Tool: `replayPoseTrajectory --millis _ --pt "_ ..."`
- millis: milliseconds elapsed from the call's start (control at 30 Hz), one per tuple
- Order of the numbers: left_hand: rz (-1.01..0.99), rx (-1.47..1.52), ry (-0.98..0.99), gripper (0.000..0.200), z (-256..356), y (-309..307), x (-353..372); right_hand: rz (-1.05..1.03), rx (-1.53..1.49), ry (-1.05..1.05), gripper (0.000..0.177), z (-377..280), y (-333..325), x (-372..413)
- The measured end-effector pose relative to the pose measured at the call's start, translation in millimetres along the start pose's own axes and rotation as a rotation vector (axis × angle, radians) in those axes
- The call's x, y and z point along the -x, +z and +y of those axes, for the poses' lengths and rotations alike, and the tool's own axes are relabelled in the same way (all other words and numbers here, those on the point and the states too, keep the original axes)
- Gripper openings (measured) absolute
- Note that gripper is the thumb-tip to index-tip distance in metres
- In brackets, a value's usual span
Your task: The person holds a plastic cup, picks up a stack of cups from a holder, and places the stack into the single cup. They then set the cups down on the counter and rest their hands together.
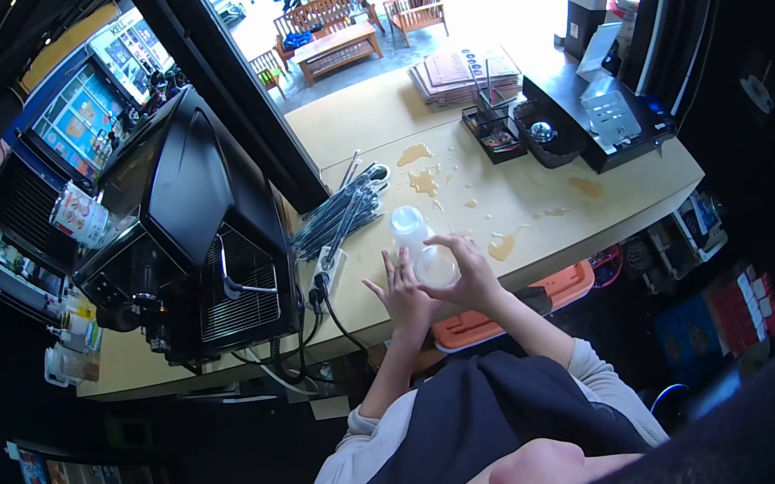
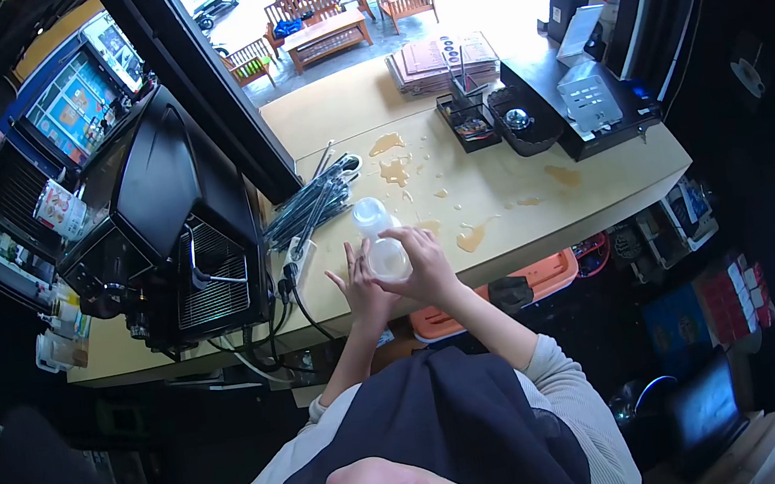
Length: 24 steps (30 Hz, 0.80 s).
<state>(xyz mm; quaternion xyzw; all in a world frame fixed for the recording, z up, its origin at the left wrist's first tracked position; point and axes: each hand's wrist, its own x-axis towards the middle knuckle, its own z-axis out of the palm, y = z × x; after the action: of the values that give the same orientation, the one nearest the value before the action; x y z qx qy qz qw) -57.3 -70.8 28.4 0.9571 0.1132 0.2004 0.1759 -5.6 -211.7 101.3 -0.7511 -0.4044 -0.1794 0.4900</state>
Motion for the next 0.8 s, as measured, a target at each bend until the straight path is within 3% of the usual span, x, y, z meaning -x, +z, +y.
replayPoseTrajectory --millis 200,267,500,533,633,800 --pt "0.016 -0.010 0.085 0.104 31 -5 45 -0.012 -0.014 0.012 0.071 -16 -19 42" --pt "-0.054 0.081 0.061 0.085 42 -10 64 -0.049 -0.030 0.030 0.068 -22 -25 56" --pt "-0.202 0.016 -0.096 0.069 33 2 129 -0.101 -0.208 0.111 0.079 -47 -15 113" --pt "0.062 0.113 -0.025 0.054 36 1 139 -0.137 -0.177 0.098 0.085 -49 -12 121" --pt "0.089 0.221 -0.127 0.058 26 -6 160 -0.167 -0.074 0.063 0.088 -59 -2 137" --pt "0.095 0.130 -0.215 0.064 8 -30 185 -0.227 -0.186 0.087 0.090 -79 21 144"
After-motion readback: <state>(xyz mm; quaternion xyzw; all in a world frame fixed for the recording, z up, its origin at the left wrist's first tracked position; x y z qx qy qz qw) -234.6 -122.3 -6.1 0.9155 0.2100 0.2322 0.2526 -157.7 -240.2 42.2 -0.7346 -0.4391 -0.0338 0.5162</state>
